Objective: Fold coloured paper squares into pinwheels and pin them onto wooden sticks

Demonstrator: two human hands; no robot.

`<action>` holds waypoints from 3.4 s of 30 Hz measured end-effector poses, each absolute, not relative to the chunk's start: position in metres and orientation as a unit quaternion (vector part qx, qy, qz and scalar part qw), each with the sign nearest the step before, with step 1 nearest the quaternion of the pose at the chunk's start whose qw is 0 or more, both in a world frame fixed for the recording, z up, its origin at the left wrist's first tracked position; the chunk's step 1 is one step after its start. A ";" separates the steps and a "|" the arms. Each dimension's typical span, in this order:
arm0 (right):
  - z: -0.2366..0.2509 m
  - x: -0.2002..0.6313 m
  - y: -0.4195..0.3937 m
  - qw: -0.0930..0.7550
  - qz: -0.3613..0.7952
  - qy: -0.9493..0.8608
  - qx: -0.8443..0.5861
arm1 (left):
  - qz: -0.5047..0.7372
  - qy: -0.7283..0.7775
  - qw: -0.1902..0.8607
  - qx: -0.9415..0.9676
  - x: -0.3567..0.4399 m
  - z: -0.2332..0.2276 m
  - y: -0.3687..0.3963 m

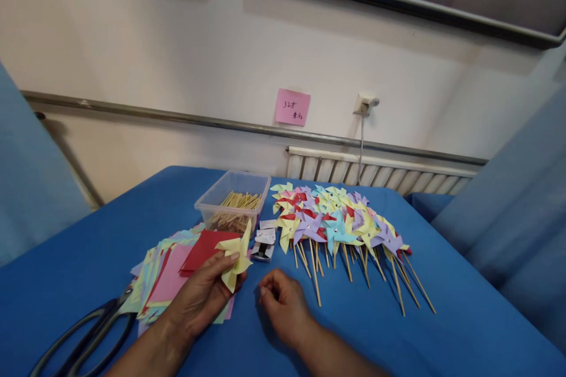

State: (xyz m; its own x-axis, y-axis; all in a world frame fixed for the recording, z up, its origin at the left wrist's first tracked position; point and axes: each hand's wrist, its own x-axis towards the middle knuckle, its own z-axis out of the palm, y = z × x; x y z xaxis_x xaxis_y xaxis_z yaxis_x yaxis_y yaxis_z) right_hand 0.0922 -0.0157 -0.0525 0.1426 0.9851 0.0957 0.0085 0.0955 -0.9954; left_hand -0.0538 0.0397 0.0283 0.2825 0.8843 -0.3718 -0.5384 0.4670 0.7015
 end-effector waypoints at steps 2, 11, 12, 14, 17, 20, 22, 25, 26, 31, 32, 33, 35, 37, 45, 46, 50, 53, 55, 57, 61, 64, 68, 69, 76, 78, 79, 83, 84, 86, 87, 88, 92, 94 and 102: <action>-0.052 0.093 -0.017 0.530 0.411 -0.518 -0.531 | 0.460 0.378 0.773 0.219 -0.054 0.029 0.040; -0.049 0.096 -0.021 0.492 0.365 -0.553 -0.566 | 0.461 0.374 0.770 0.233 -0.052 0.023 0.043; -0.049 0.096 -0.020 0.488 0.351 -0.558 -0.572 | 0.465 0.371 0.766 0.243 -0.052 0.023 0.043; -0.049 0.096 -0.018 0.483 0.312 -0.571 -0.586 | 0.480 0.362 0.755 0.261 -0.053 0.024 0.043; -0.049 0.095 -0.013 0.475 0.255 -0.580 -0.610 | 0.518 0.345 0.735 0.269 -0.054 0.028 0.043; -0.046 0.091 -0.005 0.448 0.214 -0.587 -0.639 | 0.544 0.334 0.718 0.275 -0.055 0.032 0.044; -0.042 0.089 0.004 0.415 0.183 -0.594 -0.664 | 0.551 0.336 0.710 0.283 -0.055 0.033 0.044; -0.036 0.087 0.019 0.390 0.157 -0.591 -0.688 | 0.568 0.337 0.695 0.285 -0.056 0.034 0.044; -0.035 0.087 0.023 0.382 0.149 -0.590 -0.696 | 0.574 0.334 0.691 0.286 -0.056 0.035 0.045; -0.028 0.089 0.040 0.319 0.124 -0.607 -0.717 | 0.574 0.332 0.693 0.283 -0.057 0.035 0.045; -0.026 0.089 0.041 0.304 0.121 -0.613 -0.719 | 0.573 0.336 0.694 0.277 -0.057 0.035 0.045; -0.024 0.090 0.042 0.289 0.117 -0.619 -0.720 | 0.572 0.339 0.696 0.271 -0.057 0.035 0.046; -0.021 0.091 0.044 0.259 0.111 -0.630 -0.723 | 0.568 0.345 0.700 0.259 -0.057 0.033 0.046; -0.018 0.091 0.047 0.232 0.106 -0.639 -0.726 | 0.562 0.352 0.704 0.255 -0.057 0.032 0.046; -0.014 0.083 0.058 0.173 0.089 -0.657 -0.729 | 0.550 0.366 0.706 0.256 -0.057 0.031 0.048; -0.014 0.082 0.058 0.171 0.087 -0.658 -0.729 | 0.551 0.364 0.706 0.257 -0.057 0.031 0.048; -0.014 0.081 0.055 0.168 0.080 -0.655 -0.733 | 0.550 0.365 0.706 0.256 -0.056 0.029 0.047; -0.013 0.082 0.052 0.170 0.081 -0.654 -0.733 | 0.550 0.364 0.706 0.258 -0.056 0.027 0.047; -0.012 0.083 0.051 0.171 0.084 -0.654 -0.733 | 0.550 0.365 0.704 0.261 -0.056 0.027 0.047; -0.010 0.085 0.050 0.172 0.089 -0.654 -0.731 | 0.549 0.366 0.704 0.263 -0.056 0.027 0.047; -0.006 0.086 0.050 0.175 0.099 -0.665 -0.720 | 0.543 0.358 0.712 0.265 -0.056 0.027 0.047; -0.004 0.085 0.052 0.170 0.105 -0.671 -0.714 | 0.536 0.351 0.720 0.266 -0.057 0.025 0.047; -0.007 0.081 0.055 0.162 0.099 -0.671 -0.717 | 0.540 0.349 0.718 0.266 -0.057 0.024 0.047; -0.008 0.081 0.055 0.161 0.097 -0.669 -0.719 | 0.538 0.348 0.719 0.270 -0.057 0.024 0.046; -0.010 0.083 0.054 0.158 0.095 -0.685 -0.704 | 0.535 0.355 0.712 0.284 -0.057 0.029 0.043; -0.010 0.084 0.054 0.156 0.095 -0.689 -0.701 | 0.532 0.360 0.713 0.282 -0.056 0.029 0.043; -0.010 0.084 0.054 0.154 0.095 -0.691 -0.700 | 0.530 0.363 0.713 0.281 -0.056 0.029 0.043; -0.010 0.083 0.053 0.146 0.094 -0.696 -0.697 | 0.528 0.361 0.716 0.281 -0.057 0.028 0.043; -0.011 0.082 0.052 0.146 0.094 -0.697 -0.696 | 0.528 0.358 0.717 0.282 -0.057 0.028 0.043; -0.011 0.082 0.052 0.150 0.095 -0.697 -0.694 | 0.527 0.356 0.718 0.283 -0.057 0.029 0.043; -0.012 0.082 0.052 0.153 0.096 -0.697 -0.694 | 0.527 0.358 0.717 0.282 -0.057 0.029 0.043; -0.012 0.083 0.052 0.158 0.096 -0.694 -0.696 | 0.526 0.361 0.717 0.281 -0.057 0.029 0.043; -0.014 0.086 0.052 0.180 0.102 -0.673 -0.711 | 0.519 0.368 0.723 0.270 -0.056 0.029 0.043; -0.014 0.088 0.051 0.188 0.106 -0.666 -0.714 | 0.519 0.366 0.724 0.268 -0.056 0.028 0.043; -0.007 0.092 0.049 0.197 0.123 -0.681 -0.695 | 0.523 0.372 0.720 0.265 -0.056 0.029 0.042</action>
